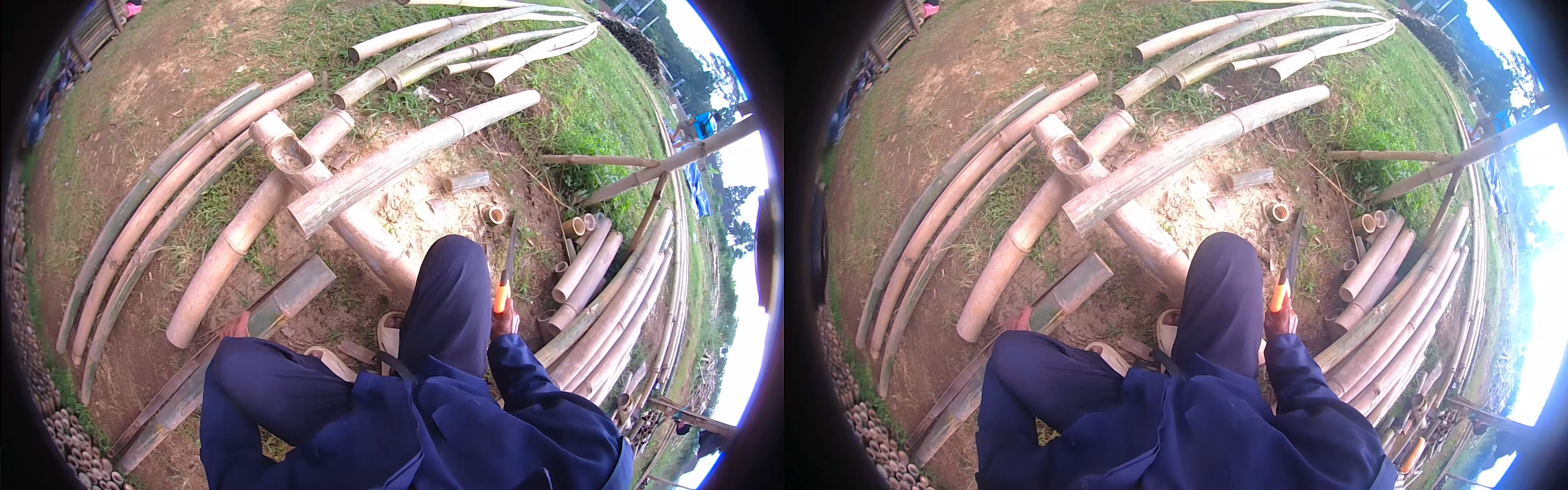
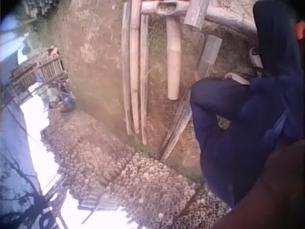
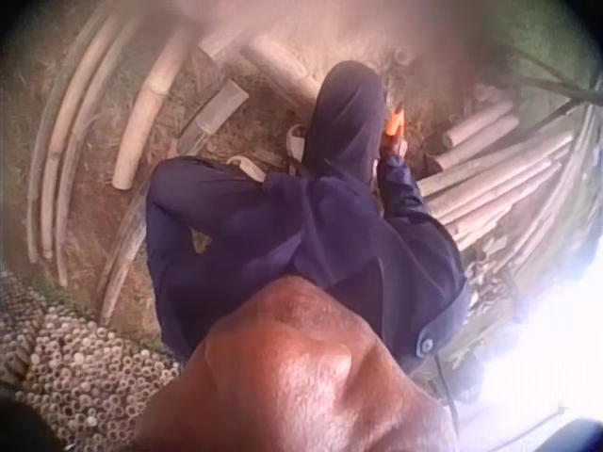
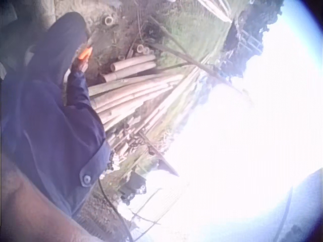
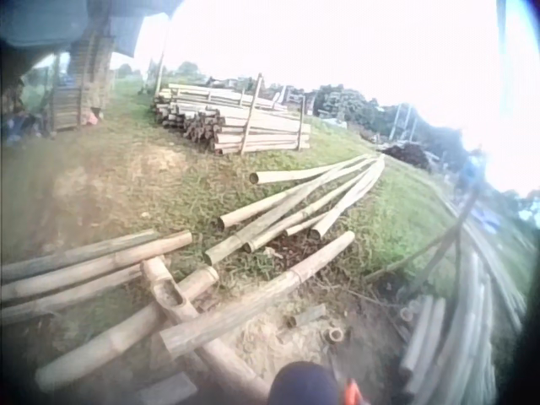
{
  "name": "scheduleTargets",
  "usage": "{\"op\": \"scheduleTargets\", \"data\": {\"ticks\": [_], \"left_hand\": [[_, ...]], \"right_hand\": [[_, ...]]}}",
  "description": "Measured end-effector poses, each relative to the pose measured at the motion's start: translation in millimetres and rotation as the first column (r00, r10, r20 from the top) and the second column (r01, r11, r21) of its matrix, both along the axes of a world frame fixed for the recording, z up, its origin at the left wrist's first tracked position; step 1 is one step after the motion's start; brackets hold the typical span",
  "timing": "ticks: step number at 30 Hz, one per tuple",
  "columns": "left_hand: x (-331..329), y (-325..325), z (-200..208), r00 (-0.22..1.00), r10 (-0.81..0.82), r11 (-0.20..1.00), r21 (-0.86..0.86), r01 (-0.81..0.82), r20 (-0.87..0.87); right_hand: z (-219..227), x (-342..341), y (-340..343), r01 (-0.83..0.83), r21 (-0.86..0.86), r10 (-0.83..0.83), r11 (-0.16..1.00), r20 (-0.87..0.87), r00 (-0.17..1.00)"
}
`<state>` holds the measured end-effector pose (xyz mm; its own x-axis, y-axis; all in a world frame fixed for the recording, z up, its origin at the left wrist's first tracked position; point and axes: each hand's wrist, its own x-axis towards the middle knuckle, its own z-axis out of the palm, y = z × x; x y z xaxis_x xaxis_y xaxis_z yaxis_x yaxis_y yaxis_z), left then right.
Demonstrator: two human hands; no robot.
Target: The person cuts bamboo poles into shorter sections using a hand saw. They position each pole on a makeshift stand, saw through it, and then move the cut pieces aside before repeating the process with another pole.
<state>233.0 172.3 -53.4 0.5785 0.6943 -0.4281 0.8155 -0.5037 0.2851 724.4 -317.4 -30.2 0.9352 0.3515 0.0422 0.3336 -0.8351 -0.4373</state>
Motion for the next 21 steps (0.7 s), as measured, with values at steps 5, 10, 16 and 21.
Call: {"op": "scheduleTargets", "data": {"ticks": [5, 10, 16, 21], "left_hand": [[23, -17, 10, 0.993, 0.034, 0.999, -0.03, -0.037, -0.111], [0, -15, -16, 0.993, 0.082, 0.996, -0.028, -0.085, -0.08], [-19, 27, -22, 0.999, 0.048, 0.998, 0.045, -0.047, -0.015], [-28, 47, 72, 0.993, 0.028, 0.958, 0.281, -0.059, 0.114]], "right_hand": [[-19, 30, -17, -0.329, -0.195, 0.297, 0.924, -0.175, 0.939], [149, 68, 126, -0.119, 0.064, 0.117, 0.991, 0.021, 0.993], [191, -37, 319, -0.852, 0.209, 0.83, 0.48, 0.206, 0.518], [192, -132, 426, -0.935, -0.302, 0.972, 0.186, 0.196, 0.13]]}}
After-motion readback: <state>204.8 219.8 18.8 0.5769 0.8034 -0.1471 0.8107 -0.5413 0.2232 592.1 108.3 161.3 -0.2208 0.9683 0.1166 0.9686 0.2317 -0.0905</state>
